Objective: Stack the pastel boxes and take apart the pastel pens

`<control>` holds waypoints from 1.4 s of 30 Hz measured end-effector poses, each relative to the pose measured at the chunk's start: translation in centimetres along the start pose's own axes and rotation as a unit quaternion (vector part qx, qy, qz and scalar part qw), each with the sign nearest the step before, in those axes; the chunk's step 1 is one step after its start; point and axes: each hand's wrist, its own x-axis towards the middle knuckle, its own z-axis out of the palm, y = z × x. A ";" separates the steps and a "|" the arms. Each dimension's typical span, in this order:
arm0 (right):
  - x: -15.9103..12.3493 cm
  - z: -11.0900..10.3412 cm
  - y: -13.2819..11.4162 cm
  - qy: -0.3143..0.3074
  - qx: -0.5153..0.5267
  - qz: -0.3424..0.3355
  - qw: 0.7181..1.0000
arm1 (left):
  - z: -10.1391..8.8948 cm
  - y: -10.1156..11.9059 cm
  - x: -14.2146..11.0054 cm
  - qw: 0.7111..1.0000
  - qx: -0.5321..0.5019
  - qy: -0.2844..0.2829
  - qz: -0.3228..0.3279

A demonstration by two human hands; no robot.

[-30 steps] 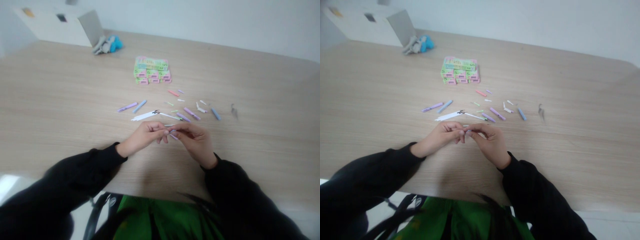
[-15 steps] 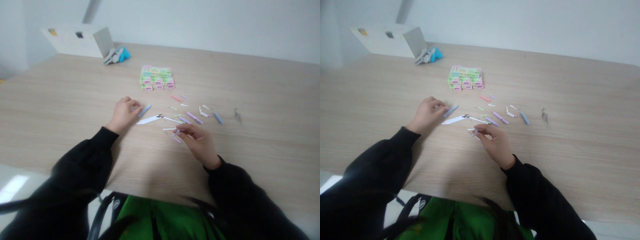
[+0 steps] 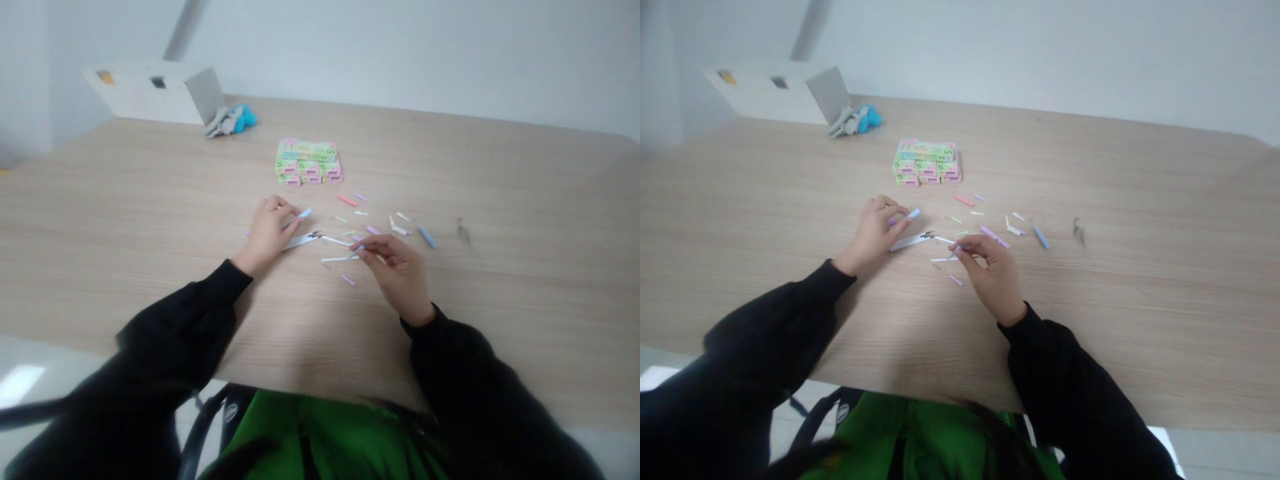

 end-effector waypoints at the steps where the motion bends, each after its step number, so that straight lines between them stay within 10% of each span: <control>1: 0.2 -0.2 -0.3 0.022 0.022 0.002 1.000 | -0.1 1.1 -0.5 0.996 -0.091 -0.024 0.002; 5: 0.5 -0.5 -1.6 0.095 0.055 -0.015 0.994 | -0.2 5.7 -2.8 0.899 -0.376 -0.223 0.007; 8: 0.3 -0.5 -2.0 0.100 0.047 -0.031 0.993 | -0.1 7.3 -3.8 0.864 -0.427 -0.264 0.021; 28: 0.2 -0.5 -1.3 -0.052 -0.068 -0.124 0.989 | -0.4 6.9 -3.8 0.837 -0.483 -0.256 0.010; 42: 0.0 -0.3 -0.5 -0.081 0.033 0.004 0.996 | -1.6 7.6 -3.8 0.829 -0.481 -0.285 -0.015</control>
